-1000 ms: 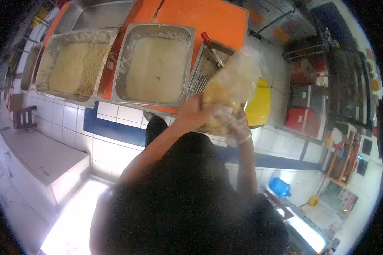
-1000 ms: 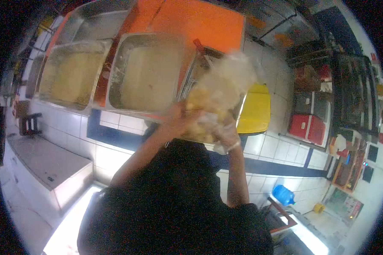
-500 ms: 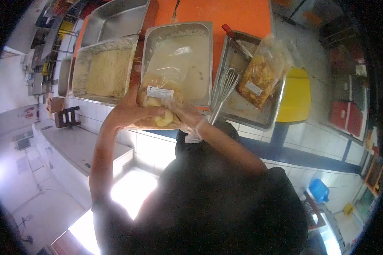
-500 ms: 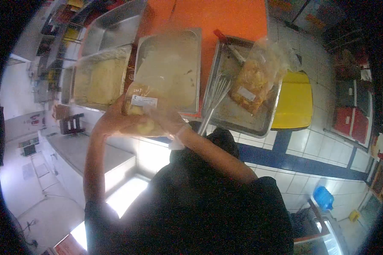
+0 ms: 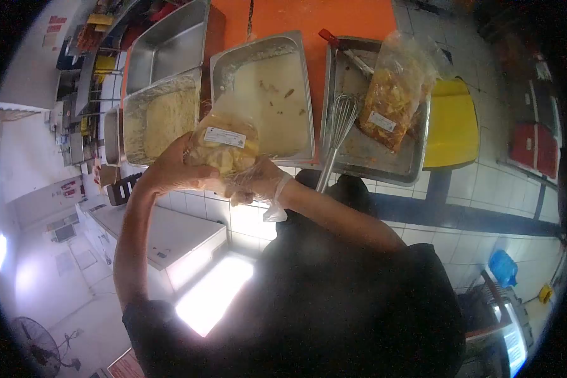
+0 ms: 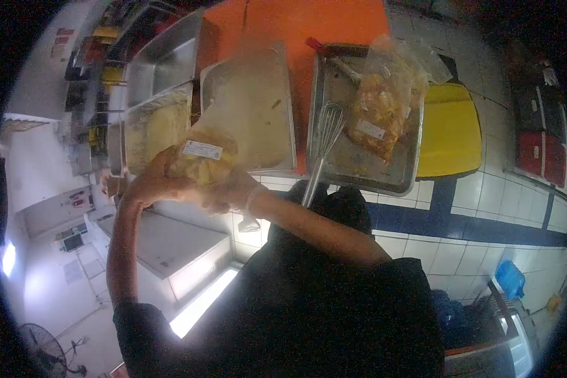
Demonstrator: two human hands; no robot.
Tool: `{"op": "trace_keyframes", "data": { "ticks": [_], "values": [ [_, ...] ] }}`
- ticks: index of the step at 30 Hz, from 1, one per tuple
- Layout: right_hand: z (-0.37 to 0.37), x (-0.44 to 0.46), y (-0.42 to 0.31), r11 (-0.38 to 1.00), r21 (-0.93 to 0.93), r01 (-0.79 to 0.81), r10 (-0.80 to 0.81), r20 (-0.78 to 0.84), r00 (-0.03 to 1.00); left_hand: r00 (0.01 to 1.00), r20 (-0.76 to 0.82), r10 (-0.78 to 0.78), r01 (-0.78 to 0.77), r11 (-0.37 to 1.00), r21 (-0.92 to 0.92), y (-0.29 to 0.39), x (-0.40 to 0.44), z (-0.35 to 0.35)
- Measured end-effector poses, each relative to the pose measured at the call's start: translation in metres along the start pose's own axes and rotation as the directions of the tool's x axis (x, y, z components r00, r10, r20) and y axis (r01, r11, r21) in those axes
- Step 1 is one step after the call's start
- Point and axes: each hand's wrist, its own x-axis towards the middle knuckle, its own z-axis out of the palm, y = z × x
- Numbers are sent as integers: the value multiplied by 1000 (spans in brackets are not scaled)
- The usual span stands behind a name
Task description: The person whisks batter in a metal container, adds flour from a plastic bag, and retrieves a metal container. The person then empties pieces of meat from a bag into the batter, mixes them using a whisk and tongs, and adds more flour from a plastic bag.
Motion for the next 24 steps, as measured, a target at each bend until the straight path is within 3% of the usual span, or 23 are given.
{"op": "trace_keyframes", "data": {
  "ticks": [1, 2, 4, 5, 7, 8, 10, 11, 12, 13, 15, 16, 18, 19, 20, 22, 24],
  "values": [
    [-4, 6, 5, 1000, 3, 5, -5, -2, 1000, 1000, 3, 1, -1, 1000, 5, -1, 2, -3],
    [-11, 17, 17, 912, -366, 185, -173, 66, 983, 999, 7, 37, -37, 999, -3, -7, 5, -7],
    [-13, 22, 18, 662, -665, 346, -301, 186, 935, 997, 12, 75, -75, 997, -9, 3, 7, -9],
    [-16, 23, 18, 639, -576, 510, -429, 283, 858, 998, 42, 45, -46, 998, 45, 13, 6, -14],
    [-11, 26, 18, 587, -467, 662, -555, 363, 748, 998, 68, 14, -21, 994, 106, 26, 4, -17],
    [-4, 30, 20, 778, -388, 495, -465, 176, 868, 998, 40, 39, -43, 995, 89, 30, 4, -17],
    [9, 31, 11, 916, -252, 313, -323, 1, 946, 998, 16, 64, -65, 995, 77, 32, 7, -19],
    [14, 29, 6, 971, 191, 146, -141, -40, 989, 998, 30, 54, -58, 988, 140, 31, 10, -24],
    [18, 28, 1, 801, 597, -37, 41, 7, 999, 998, 45, 46, -54, 978, 204, 29, 15, -27],
    [20, 35, 1, 799, 601, -25, 30, 2, 1000, 997, 53, 48, -58, 975, 214, 24, 18, -29],
    [23, 54, 5, 527, 829, 189, -142, -134, 981, 998, 6, 58, -56, 924, 377, 16, 22, -29],
    [17, 62, 9, 519, 831, 201, -155, -139, 978, 998, 15, 62, -63, 919, 389, 22, 20, -25],
    [10, 71, 11, 654, 741, 155, -95, -123, 988, 996, 31, 78, -83, 976, 199, 34, 12, -14],
    [11, 73, 7, 693, 707, 141, -78, -120, 990, 996, 40, 80, -87, 974, 210, 32, 12, -17],
    [13, 77, 5, 695, 700, 165, -65, -167, 984, 978, 101, 181, -207, 891, 404, 26, 15, -23],
    [23, 77, -7, 704, 681, 201, -29, -255, 967, 947, 183, 265, -321, 756, 571, 38, 9, -20],
    [30, 75, -13, 720, 658, 222, 14, -333, 943, 988, -21, 152, -127, 889, 441, 55, -6, -19]
  ]
}}
